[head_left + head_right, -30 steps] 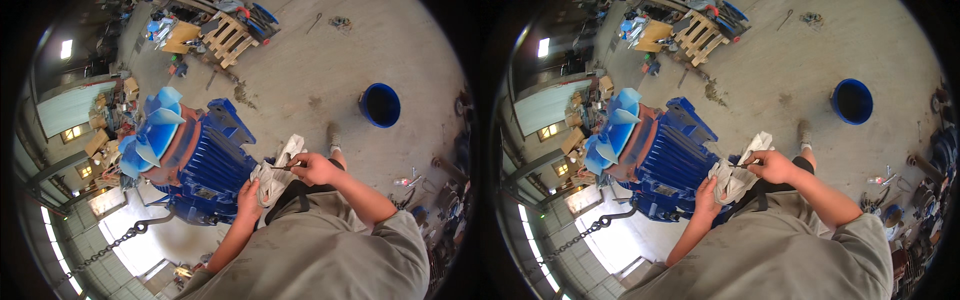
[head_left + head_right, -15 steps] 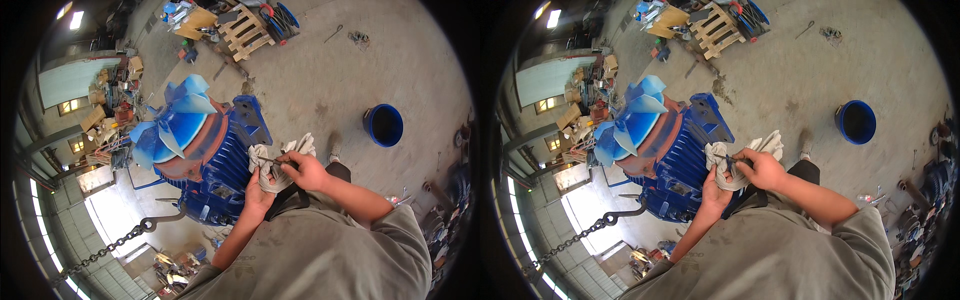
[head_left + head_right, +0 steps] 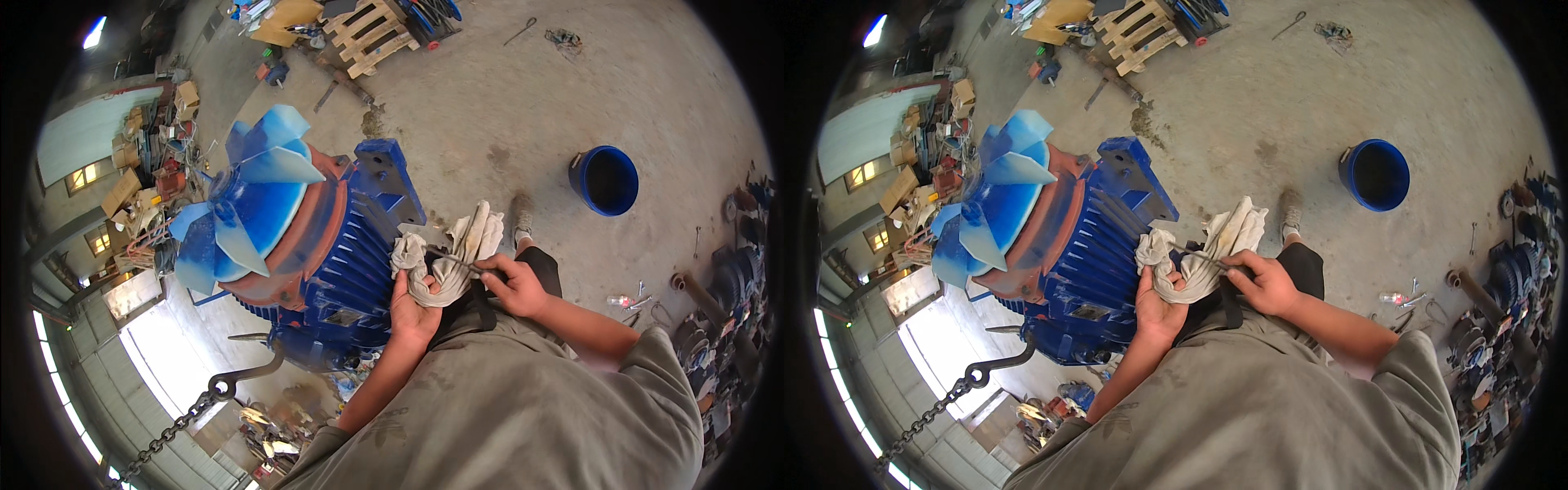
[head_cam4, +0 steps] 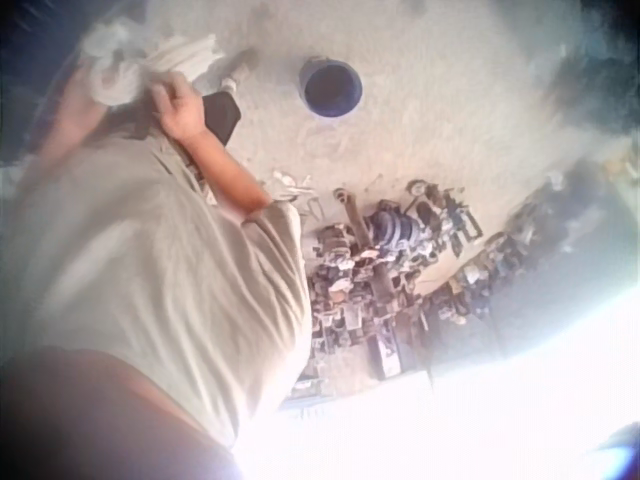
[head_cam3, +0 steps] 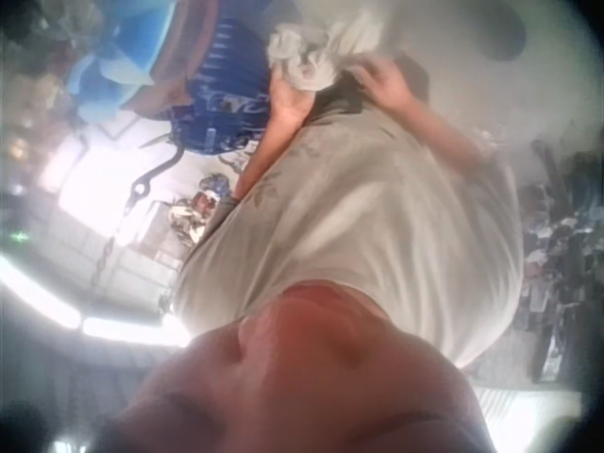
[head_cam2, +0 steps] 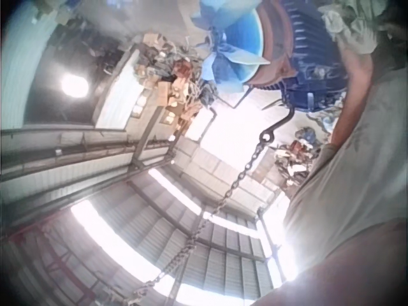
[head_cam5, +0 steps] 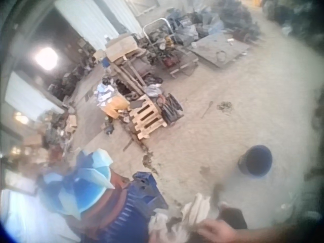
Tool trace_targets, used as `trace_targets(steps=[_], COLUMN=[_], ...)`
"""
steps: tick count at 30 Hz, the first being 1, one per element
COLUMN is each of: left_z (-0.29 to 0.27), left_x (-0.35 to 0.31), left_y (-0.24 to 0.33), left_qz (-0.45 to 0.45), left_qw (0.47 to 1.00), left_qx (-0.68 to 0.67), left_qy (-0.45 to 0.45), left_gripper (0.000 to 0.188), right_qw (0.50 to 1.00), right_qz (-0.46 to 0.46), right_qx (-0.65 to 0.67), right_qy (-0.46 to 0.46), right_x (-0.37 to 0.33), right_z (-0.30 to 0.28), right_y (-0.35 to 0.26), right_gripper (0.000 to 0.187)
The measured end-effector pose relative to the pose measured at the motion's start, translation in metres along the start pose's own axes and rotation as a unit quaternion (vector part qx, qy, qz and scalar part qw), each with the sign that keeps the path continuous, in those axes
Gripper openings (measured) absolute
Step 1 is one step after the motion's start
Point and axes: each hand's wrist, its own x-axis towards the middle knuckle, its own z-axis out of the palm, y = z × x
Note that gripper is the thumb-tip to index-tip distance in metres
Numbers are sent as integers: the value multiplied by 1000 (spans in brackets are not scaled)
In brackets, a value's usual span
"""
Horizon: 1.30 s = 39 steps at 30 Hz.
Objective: The person cleans a blue industrial motor using a white cloth and a metal rod. They wipe the motor's body and fan area, then use the rod to scrape or clean crevices while holding the cloth.
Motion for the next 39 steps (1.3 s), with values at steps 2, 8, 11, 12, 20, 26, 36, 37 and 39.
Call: trace_targets(steps=[2,8,11,12,20,26,36,37,39], left_z=[2,1,3,6,23,8,-6,-6,-7], left_x=[-2,-9,-11,-10,-15,-11,-9,-9,-9], left_y=[0,3,4,5,5,2,10,10,8], left_qz=[8,24,53,57,32,17,40,47,57], left_qw=[1000,998,997,997,996,993,987,987,984], left_qx=[18,54,45,45,66,103,143,149,171], left_qy=[3,18,17,25,56,56,54,38,12], left_gripper=[36,37,32,31,34,32,33,34,41], right_qw=[1000,998,998,998,998,999,997,995,986], right_qz=[-25,-51,-23,-22,-25,22,-48,-61,-99], right_qx=[-2,31,9,15,62,-18,-64,-67,-134], right_qy=[-19,-31,-53,-52,-4,-45,-22,-34,-21], right_x=[5,12,10,8,8,8,33,41,59], right_z=[3,19,23,23,24,24,9,1,-12], right_y=[-4,-18,-25,-27,-35,-33,-89,-100,-124], right_gripper=[23,21,21,21,20,24,21,22,21])
